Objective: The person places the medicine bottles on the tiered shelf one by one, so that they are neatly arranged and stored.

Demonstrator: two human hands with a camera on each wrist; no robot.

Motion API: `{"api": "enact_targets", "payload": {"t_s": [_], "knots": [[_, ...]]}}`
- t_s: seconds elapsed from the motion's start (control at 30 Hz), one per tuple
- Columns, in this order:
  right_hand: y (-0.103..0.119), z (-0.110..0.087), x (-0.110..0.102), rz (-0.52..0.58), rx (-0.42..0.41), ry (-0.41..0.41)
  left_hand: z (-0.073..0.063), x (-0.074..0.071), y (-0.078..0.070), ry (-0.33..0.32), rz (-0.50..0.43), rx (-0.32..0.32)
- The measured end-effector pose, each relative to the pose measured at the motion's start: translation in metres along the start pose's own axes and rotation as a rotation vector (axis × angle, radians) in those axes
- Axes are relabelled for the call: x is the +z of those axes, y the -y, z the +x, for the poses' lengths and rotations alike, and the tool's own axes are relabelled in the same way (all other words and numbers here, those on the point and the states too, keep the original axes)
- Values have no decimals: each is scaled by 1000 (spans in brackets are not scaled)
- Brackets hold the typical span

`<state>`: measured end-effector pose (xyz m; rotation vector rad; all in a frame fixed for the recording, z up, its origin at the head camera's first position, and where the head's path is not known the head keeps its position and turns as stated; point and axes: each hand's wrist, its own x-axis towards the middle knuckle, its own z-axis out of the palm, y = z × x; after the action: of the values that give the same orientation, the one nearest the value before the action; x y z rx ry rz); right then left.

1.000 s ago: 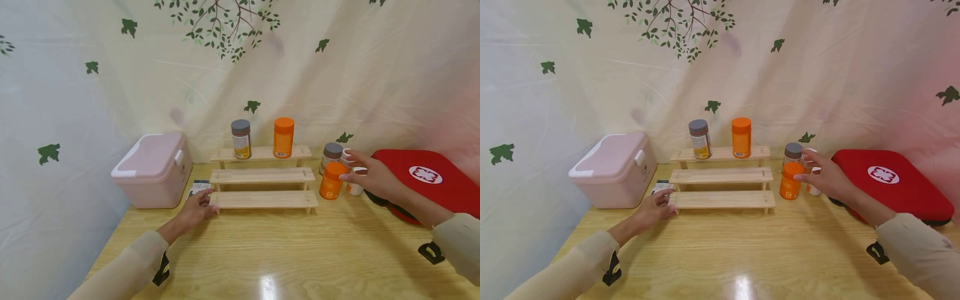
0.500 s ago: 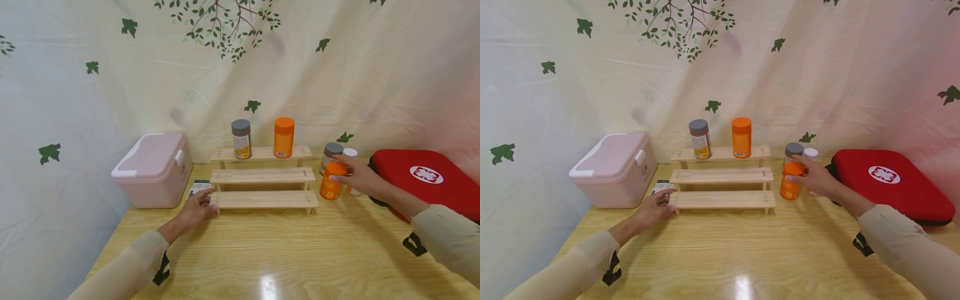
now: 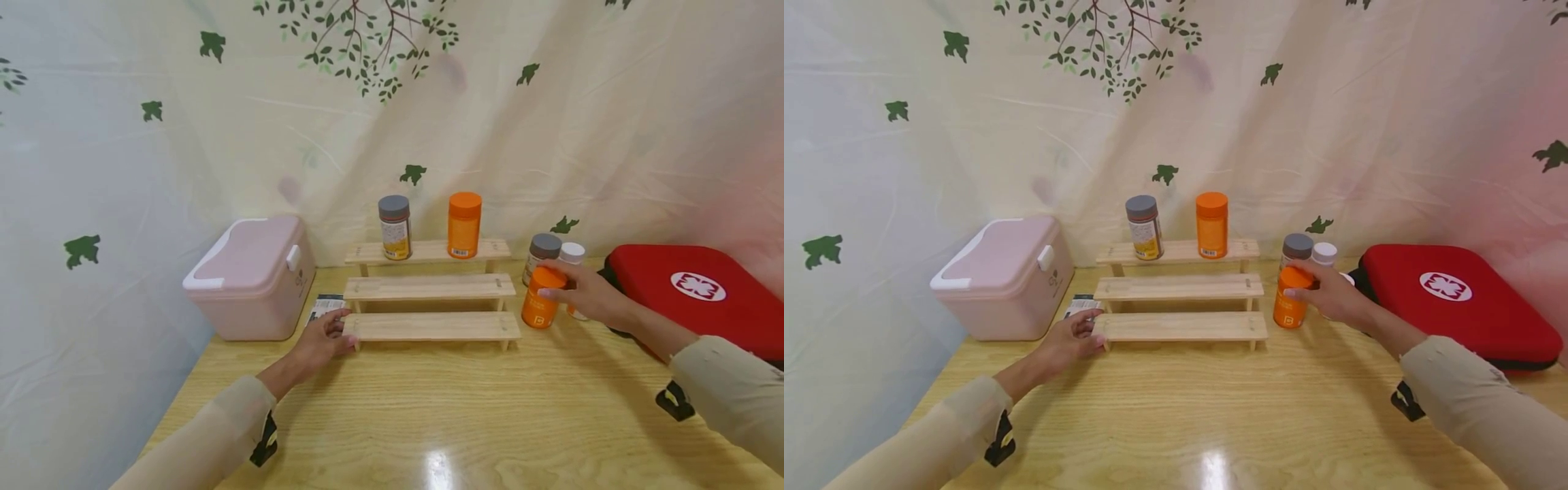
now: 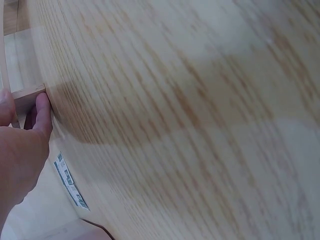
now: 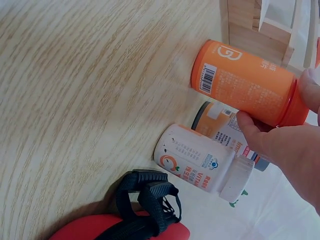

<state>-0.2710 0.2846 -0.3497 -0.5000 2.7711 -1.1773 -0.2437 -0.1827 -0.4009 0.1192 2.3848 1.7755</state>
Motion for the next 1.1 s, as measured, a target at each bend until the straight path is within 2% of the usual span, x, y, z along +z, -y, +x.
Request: {"api": "enact_targets", "payload": {"t_s": [0.2,0.4,0.6,0.9,1.1], "knots": [[2,-2,1,10,-1,4,-1,0,-1,-5,34,-5],[10,-8,-4,8,10,-11,-1,0,0,1,18,-2],[23,-20,-13,8,-15,-37,0,-1,0,-3,40,-3],[44,-38,-22,-50,26,-42,0,-2,0,8,31,4],[61,-42,-20,-37,-15,-44,0,-1,1,8,14,1]]}}
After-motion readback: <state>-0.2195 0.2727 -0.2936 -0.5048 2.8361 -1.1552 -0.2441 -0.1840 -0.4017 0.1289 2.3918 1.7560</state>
